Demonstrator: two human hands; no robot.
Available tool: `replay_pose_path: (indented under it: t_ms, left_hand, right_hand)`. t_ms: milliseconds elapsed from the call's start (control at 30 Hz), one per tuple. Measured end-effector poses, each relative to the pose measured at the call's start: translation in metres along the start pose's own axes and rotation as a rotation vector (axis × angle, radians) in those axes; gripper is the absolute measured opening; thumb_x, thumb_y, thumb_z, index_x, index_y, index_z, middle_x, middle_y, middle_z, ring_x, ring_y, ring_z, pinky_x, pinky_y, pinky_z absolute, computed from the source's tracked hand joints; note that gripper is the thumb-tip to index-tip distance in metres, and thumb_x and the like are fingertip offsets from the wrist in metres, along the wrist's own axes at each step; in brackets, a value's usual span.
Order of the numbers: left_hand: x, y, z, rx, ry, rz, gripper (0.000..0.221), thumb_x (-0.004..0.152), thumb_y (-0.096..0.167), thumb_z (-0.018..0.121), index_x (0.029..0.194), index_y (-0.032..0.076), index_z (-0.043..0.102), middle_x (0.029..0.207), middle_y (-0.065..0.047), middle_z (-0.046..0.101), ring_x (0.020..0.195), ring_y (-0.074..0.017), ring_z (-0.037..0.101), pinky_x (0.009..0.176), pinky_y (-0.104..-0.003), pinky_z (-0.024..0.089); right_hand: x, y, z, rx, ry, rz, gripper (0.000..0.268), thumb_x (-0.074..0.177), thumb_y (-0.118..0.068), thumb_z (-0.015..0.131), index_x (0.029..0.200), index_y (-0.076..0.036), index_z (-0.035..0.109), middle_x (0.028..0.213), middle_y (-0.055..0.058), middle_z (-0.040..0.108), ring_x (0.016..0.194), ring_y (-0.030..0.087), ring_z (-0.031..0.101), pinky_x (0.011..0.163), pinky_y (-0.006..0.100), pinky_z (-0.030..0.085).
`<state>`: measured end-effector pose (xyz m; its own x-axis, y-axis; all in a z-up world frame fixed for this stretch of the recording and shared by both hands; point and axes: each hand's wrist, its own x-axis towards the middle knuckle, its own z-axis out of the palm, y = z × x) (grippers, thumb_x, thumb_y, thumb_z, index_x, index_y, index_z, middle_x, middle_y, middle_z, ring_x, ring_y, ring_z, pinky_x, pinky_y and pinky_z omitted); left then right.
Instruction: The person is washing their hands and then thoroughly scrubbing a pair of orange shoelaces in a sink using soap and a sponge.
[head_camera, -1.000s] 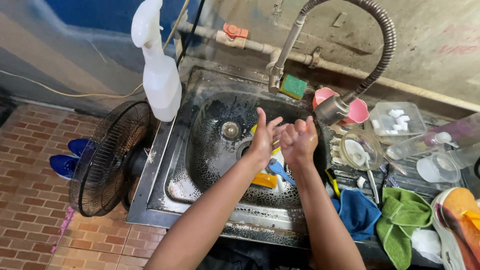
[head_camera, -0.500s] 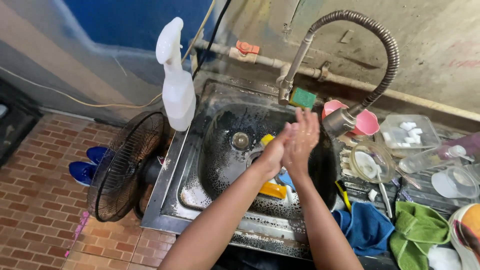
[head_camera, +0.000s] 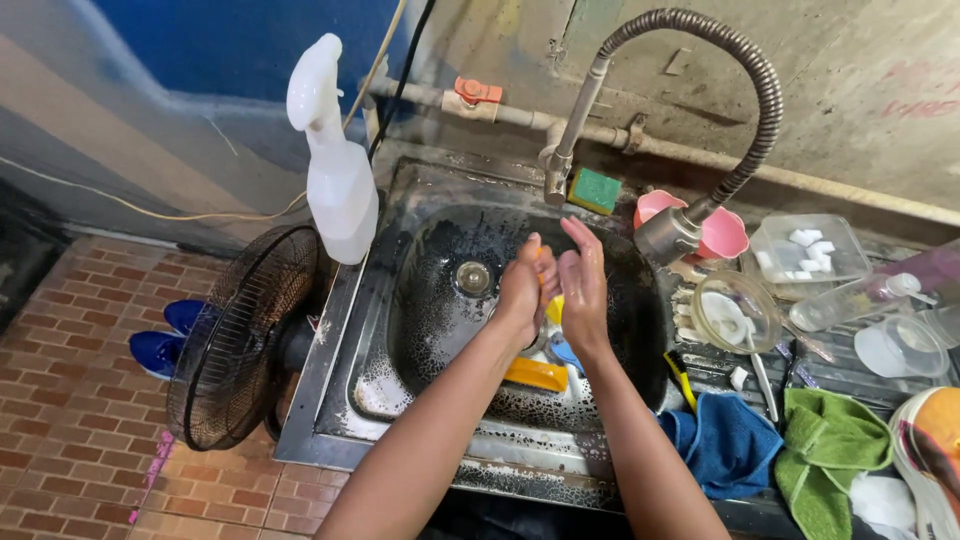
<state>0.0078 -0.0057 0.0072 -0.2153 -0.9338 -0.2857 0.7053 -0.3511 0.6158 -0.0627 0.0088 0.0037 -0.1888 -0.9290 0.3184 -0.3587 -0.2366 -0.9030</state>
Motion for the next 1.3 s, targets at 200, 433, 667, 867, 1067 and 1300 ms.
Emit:
replay_pose_path:
  t_ms: [200,433,667,867,1067,1300]
  left_hand:
    - [0.009,-0.032,-0.007,-0.202,-0.113,0.07,0.017,0.086,0.018,0.04,0.096,0.013,0.053,0.094,-0.005,0.057,0.085,-0.0153,0.055,0.077,-0.026,0.044]
    - [-0.028,0.0,0.007,-0.046,-0.292,-0.262,0.075,0.061,0.084,0.021,0.1,0.025,0.046,0.111,0.001,0.046,0.102,-0.0176,0.044,0.086,-0.031,0.029]
    - [0.002,0.005,-0.007,0.275,-0.106,-0.227,0.103,0.066,0.079,0.001,0.135,0.004,0.005,0.134,-0.02,0.028,0.125,-0.0329,0.026,0.096,-0.039,0.018]
    - [0.01,-0.005,-0.013,0.318,-0.065,-0.208,0.093,0.069,0.077,0.002,0.122,0.013,0.043,0.118,-0.009,0.051,0.11,-0.0277,0.048,0.087,-0.034,0.031]
    - [0.03,-0.022,-0.027,0.305,-0.056,-0.158,0.066,0.078,0.064,0.028,0.116,0.014,0.05,0.105,-0.005,0.058,0.087,-0.0228,0.059,0.07,-0.034,0.049]
    - [0.02,-0.001,-0.017,0.267,-0.013,0.009,0.018,0.074,0.015,0.048,0.089,0.009,0.056,0.066,-0.003,0.056,0.06,-0.0143,0.061,0.065,-0.03,0.053]
  right_hand:
    - [-0.004,-0.013,-0.001,-0.333,-0.058,-0.301,0.04,0.093,-0.026,0.027,0.131,-0.016,0.034,0.139,0.008,0.018,0.13,0.03,0.008,0.101,0.049,0.006]
    - [0.013,0.015,-0.003,0.181,0.065,0.004,0.029,0.092,-0.025,0.031,0.098,-0.005,0.052,0.075,0.013,0.044,0.067,0.025,0.045,0.057,0.031,0.032]
    - [0.018,0.042,-0.032,1.062,-0.096,0.496,0.047,0.088,-0.046,0.027,0.05,-0.018,0.021,0.048,-0.006,0.008,0.033,0.008,0.008,0.028,0.019,0.008]
    - [0.017,0.037,-0.017,0.866,0.017,0.568,0.041,0.087,-0.04,0.021,0.052,-0.02,0.018,0.047,-0.008,0.007,0.033,0.007,0.006,0.031,0.021,0.007]
    - [0.003,-0.027,-0.013,0.384,-0.05,0.085,0.045,0.091,-0.043,0.025,0.063,-0.012,0.042,0.049,-0.005,0.03,0.037,0.003,0.03,0.034,0.014,0.023]
    - [0.01,-0.001,-0.021,-0.261,-0.111,-0.271,0.043,0.073,0.004,0.055,0.116,-0.001,0.049,0.096,0.018,0.051,0.091,0.033,0.053,0.077,0.034,0.044]
